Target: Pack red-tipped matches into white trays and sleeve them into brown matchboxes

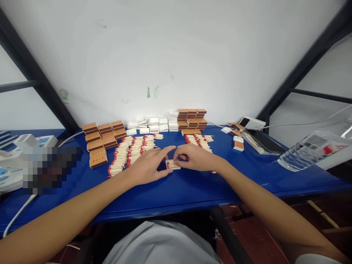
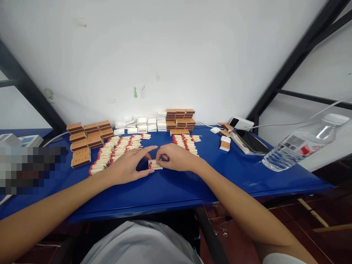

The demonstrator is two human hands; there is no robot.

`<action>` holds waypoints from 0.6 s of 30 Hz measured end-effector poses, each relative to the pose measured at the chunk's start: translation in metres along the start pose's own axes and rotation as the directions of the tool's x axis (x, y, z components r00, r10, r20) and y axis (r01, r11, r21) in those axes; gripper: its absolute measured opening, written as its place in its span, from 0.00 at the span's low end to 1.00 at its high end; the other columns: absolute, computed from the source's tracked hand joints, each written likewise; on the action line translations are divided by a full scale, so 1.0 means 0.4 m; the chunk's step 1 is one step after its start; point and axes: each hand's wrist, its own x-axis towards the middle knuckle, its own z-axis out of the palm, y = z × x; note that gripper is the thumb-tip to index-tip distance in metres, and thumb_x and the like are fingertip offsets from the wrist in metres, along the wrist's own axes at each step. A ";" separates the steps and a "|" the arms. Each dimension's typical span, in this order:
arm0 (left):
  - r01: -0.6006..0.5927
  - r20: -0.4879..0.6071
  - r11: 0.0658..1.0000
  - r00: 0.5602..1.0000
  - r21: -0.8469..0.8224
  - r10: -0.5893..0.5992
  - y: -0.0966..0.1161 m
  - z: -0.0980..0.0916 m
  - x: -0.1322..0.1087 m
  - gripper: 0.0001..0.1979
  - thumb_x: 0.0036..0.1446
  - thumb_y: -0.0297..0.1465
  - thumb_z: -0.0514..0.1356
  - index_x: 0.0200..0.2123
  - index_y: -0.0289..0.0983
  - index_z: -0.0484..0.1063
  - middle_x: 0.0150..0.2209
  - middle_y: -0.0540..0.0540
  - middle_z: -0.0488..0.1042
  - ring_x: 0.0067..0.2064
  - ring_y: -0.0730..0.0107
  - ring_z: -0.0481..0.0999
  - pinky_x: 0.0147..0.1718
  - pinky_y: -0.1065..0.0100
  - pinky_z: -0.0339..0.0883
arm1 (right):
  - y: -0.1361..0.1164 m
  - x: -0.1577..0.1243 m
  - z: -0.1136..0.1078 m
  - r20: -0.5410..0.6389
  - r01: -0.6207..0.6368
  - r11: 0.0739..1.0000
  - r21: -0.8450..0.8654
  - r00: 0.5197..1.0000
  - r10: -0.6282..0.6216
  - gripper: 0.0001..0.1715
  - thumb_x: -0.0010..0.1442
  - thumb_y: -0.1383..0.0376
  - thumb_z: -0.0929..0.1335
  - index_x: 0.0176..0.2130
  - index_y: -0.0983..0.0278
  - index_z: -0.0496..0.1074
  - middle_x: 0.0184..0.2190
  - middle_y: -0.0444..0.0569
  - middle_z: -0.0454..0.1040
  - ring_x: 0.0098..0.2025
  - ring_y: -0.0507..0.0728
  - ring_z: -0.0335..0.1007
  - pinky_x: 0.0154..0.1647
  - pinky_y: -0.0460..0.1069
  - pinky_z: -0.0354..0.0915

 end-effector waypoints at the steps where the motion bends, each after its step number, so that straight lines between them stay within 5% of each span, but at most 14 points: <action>1: -0.004 0.000 1.000 1.000 -0.001 0.004 0.000 0.000 0.000 0.36 0.66 0.40 0.65 0.72 0.46 0.54 0.49 0.45 0.79 0.51 0.53 0.78 0.54 0.54 0.71 | 0.003 -0.002 -0.004 -0.006 0.005 1.000 0.007 1.000 -0.005 0.10 0.67 0.62 0.69 0.39 0.63 0.81 0.28 0.44 0.69 0.29 0.53 0.63 0.32 0.49 0.57; 8: 0.000 0.008 1.000 1.000 -0.017 0.000 0.002 -0.001 0.002 0.37 0.66 0.40 0.65 0.72 0.46 0.54 0.49 0.45 0.79 0.51 0.54 0.78 0.53 0.54 0.71 | 0.001 -0.006 -0.028 0.063 -0.007 0.996 0.090 0.998 0.002 0.14 0.68 0.57 0.68 0.41 0.61 0.82 0.25 0.43 0.66 0.27 0.53 0.60 0.30 0.48 0.56; 13: -0.001 -0.007 1.000 1.000 -0.020 0.001 0.004 -0.004 0.000 0.36 0.66 0.38 0.65 0.72 0.46 0.55 0.48 0.46 0.80 0.51 0.55 0.79 0.52 0.55 0.72 | 0.043 -0.044 -0.102 -0.098 -0.209 0.976 -0.052 0.974 0.204 0.15 0.66 0.56 0.68 0.36 0.62 0.79 0.23 0.43 0.66 0.26 0.53 0.60 0.31 0.49 0.55; 18: 0.010 0.001 1.000 1.000 -0.015 -0.010 0.000 -0.002 -0.003 0.34 0.67 0.39 0.65 0.72 0.47 0.57 0.48 0.46 0.80 0.49 0.55 0.79 0.51 0.55 0.73 | 0.121 -0.090 -0.154 0.060 -0.363 0.927 -0.092 0.928 0.369 0.13 0.60 0.55 0.72 0.35 0.62 0.80 0.24 0.42 0.66 0.26 0.53 0.61 0.29 0.48 0.54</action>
